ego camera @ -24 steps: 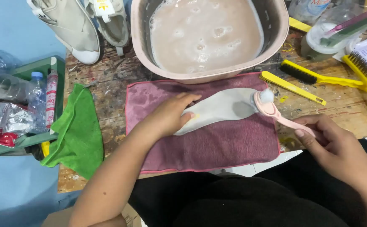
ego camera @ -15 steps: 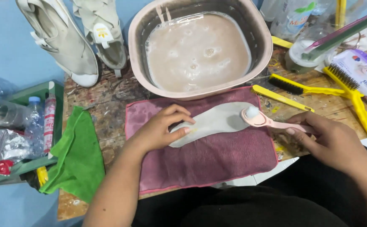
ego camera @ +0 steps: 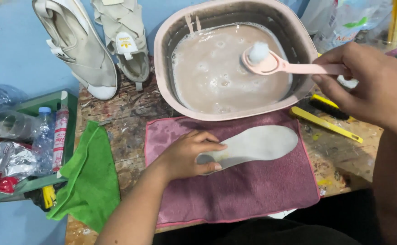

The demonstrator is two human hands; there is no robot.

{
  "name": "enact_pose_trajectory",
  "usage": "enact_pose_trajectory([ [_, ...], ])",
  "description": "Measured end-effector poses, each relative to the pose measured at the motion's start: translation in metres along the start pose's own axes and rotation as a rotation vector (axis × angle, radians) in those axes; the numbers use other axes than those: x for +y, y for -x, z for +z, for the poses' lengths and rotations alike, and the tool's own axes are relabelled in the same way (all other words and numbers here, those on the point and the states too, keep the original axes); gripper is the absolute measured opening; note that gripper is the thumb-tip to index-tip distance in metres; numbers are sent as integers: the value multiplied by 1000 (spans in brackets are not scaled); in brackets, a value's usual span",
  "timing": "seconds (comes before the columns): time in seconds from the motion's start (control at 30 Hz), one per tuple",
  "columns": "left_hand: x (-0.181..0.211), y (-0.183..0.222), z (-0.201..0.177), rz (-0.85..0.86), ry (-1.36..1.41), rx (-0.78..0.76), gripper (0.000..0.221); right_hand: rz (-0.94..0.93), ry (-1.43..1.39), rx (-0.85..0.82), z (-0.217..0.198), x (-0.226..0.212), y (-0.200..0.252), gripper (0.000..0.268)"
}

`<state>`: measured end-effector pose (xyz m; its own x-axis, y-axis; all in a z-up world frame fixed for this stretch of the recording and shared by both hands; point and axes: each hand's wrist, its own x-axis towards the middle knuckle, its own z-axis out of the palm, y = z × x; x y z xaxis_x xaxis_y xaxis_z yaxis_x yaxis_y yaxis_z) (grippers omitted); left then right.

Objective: Cleaning a shoe insole by scrubbing it with a brush and soapy water on a workbench.

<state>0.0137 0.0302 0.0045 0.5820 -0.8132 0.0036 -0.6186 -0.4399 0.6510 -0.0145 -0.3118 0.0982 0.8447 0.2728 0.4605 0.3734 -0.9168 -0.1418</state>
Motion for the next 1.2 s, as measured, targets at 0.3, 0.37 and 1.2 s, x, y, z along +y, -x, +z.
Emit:
enact_pose_trajectory([
  [0.3,16,-3,0,7,129,-83,71,-115,1019,88,40,14,-17,21],
  [0.37,26,-10,-13,-102,114,-223,73,-126,1036,75,45,14,-17,19],
  [1.2,-5,7,-13,-56,95,-97,31,-251,31,32,45,36,5,16],
])
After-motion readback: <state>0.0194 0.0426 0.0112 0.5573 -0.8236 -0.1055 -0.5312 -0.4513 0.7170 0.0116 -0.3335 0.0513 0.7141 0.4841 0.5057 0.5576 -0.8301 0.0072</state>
